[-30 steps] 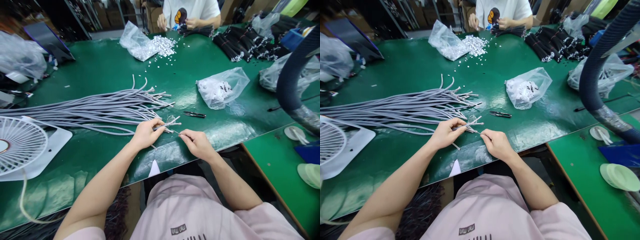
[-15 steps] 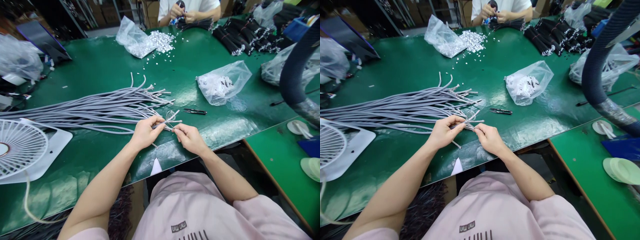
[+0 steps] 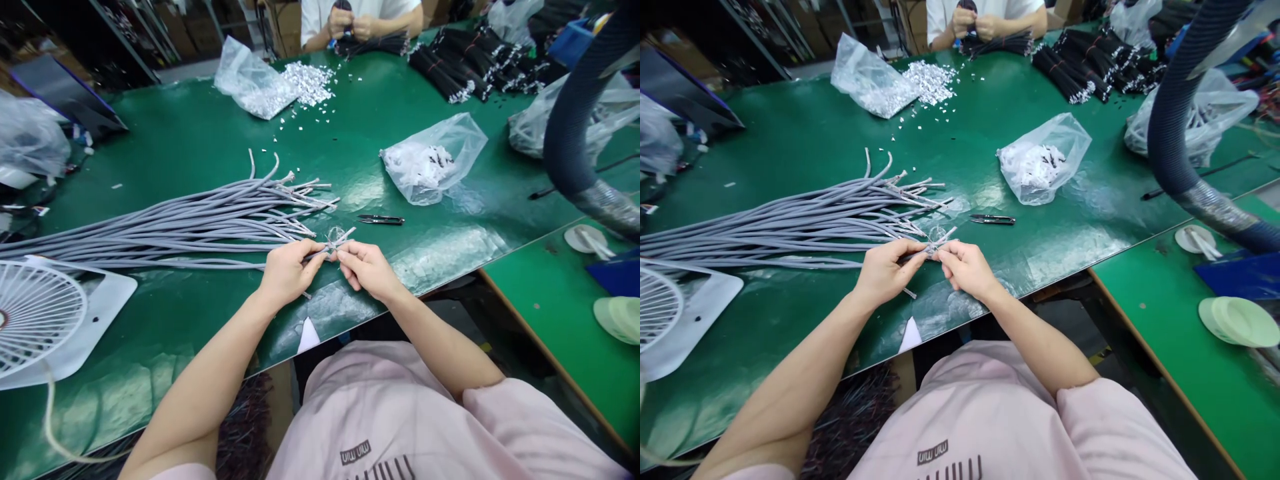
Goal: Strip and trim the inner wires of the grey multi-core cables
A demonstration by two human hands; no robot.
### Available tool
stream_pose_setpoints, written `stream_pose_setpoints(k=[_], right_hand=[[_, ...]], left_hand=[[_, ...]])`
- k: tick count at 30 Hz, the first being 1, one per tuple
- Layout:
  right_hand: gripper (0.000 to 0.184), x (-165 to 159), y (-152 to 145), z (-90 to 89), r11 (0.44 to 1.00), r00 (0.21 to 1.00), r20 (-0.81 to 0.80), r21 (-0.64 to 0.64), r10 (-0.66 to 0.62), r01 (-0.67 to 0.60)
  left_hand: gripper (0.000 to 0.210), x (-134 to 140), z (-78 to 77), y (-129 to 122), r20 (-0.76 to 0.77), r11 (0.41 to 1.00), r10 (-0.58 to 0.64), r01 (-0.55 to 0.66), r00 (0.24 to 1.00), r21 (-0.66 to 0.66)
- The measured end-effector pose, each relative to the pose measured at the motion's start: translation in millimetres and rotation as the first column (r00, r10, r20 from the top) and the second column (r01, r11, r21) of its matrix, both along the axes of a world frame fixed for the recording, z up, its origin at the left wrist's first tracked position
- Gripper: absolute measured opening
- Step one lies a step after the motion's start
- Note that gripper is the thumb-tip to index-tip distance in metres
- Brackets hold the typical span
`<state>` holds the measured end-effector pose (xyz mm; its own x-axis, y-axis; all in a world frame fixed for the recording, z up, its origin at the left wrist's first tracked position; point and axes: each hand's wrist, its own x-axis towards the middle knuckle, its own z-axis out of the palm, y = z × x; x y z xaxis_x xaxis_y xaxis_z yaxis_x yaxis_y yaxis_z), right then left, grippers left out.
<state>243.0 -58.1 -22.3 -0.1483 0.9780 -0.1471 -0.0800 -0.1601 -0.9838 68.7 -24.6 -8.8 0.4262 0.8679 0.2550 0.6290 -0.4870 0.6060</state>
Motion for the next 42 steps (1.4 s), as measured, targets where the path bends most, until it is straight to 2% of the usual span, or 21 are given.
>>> stream_pose_setpoints(k=[2, 4, 6, 7, 9, 11, 12, 16, 18, 24, 29, 32, 34, 36, 38, 40, 42], right_hand=[[0.02, -3.0, -6.6, 8.6, 1.0, 0.999, -0.046, 0.021, -0.002, 0.003], [0.019, -3.1, -20.5, 26.2, 0.988, 0.997, -0.016, 0.136, 0.077, -0.074], [0.018, 1.5, -35.5, 48.0, 0.935, 0.983, 0.068, 0.302, 0.173, -0.186], [0.018, 5.5, -40.8, 57.6, 0.908, 0.979, 0.097, 0.367, 0.18, -0.204], [0.019, 15.2, -44.2, 67.9, 0.912, 0.993, 0.09, 0.398, 0.07, -0.101], [0.02, 23.6, -38.9, 63.4, 0.945, 0.995, 0.095, 0.326, -0.044, 0.01], [0.02, 26.2, -34.7, 56.3, 0.959, 0.991, 0.121, 0.281, -0.063, 0.026], [0.021, 22.0, -22.1, 21.0, 0.977, 0.962, 0.274, 0.202, 0.003, -0.061], [0.021, 14.9, -20.0, 11.2, 0.974, 0.946, 0.322, 0.205, 0.026, -0.096], [0.021, 6.7, -12.6, 9.3, 0.962, 0.932, 0.363, 0.253, 0.004, -0.103], [0.023, 14.4, -7.1, 7.0, 0.944, 0.901, 0.432, 0.315, -0.05, -0.099], [0.023, 17.2, -5.1, 6.8, 0.912, 0.861, 0.5, 0.39, -0.096, -0.125], [0.022, 19.0, -4.2, 7.4, 0.88, 0.847, 0.527, 0.431, -0.068, -0.197], [0.022, 23.0, -4.3, 8.1, 0.828, 0.824, 0.565, 0.446, 0.036, -0.341], [0.022, 30.4, -6.2, 9.0, 0.744, 0.769, 0.611, 0.422, 0.188, -0.518], [0.022, 40.5, -10.2, 10.7, 0.68, 0.718, 0.635, 0.393, 0.286, -0.619], [0.021, 51.2, -15.6, 14.2, 0.699, 0.725, 0.645, 0.402, 0.242, -0.591]], left_hand=[[0.02, 0.5, -2.4, 0.9, -0.012, 0.999, -0.02, 0.02, 1.0, 0.026], [0.021, 0.6, -6.8, 3.5, -0.043, 1.0, 0.0, 0.0, 0.999, 0.012], [0.021, 0.4, -12.2, 7.2, -0.09, 0.999, 0.027, -0.03, 0.996, -0.03], [0.02, 0.2, -14.5, 9.1, -0.09, 0.997, 0.038, -0.043, 0.995, -0.061], [0.021, -0.8, -16.6, 12.4, -0.001, 0.985, 0.056, -0.055, 0.998, -0.166], [0.024, -2.6, -14.2, 14.4, 0.149, 0.955, 0.1, -0.053, 0.984, -0.291], [0.025, -3.8, -11.4, 15.0, 0.214, 0.938, 0.119, -0.038, 0.97, -0.346], [0.028, -8.0, 2.8, 15.5, 0.389, 0.878, 0.155, 0.054, 0.908, -0.475], [0.03, -8.8, 7.9, 15.6, 0.439, 0.856, 0.164, 0.093, 0.883, -0.508], [0.036, -8.4, 12.9, 16.1, 0.51, 0.81, 0.207, 0.146, 0.835, -0.568], [0.034, -7.7, 13.2, 13.9, 0.482, 0.827, 0.14, 0.166, 0.865, -0.537], [0.03, -7.8, 12.1, 12.3, 0.455, 0.843, 0.079, 0.184, 0.887, -0.505], [0.029, -8.6, 11.4, 12.2, 0.44, 0.847, 0.044, 0.2, 0.897, -0.493], [0.029, -9.9, 11.6, 12.8, 0.429, 0.85, 0.023, 0.208, 0.903, -0.484], [0.03, -11.2, 12.7, 13.6, 0.415, 0.855, 0.013, 0.205, 0.91, -0.477], [0.03, -12.2, 14.0, 13.6, 0.396, 0.864, -0.002, 0.201, 0.918, -0.461], [0.028, -12.4, 14.3, 12.3, 0.374, 0.877, -0.025, 0.2, 0.927, -0.437]])
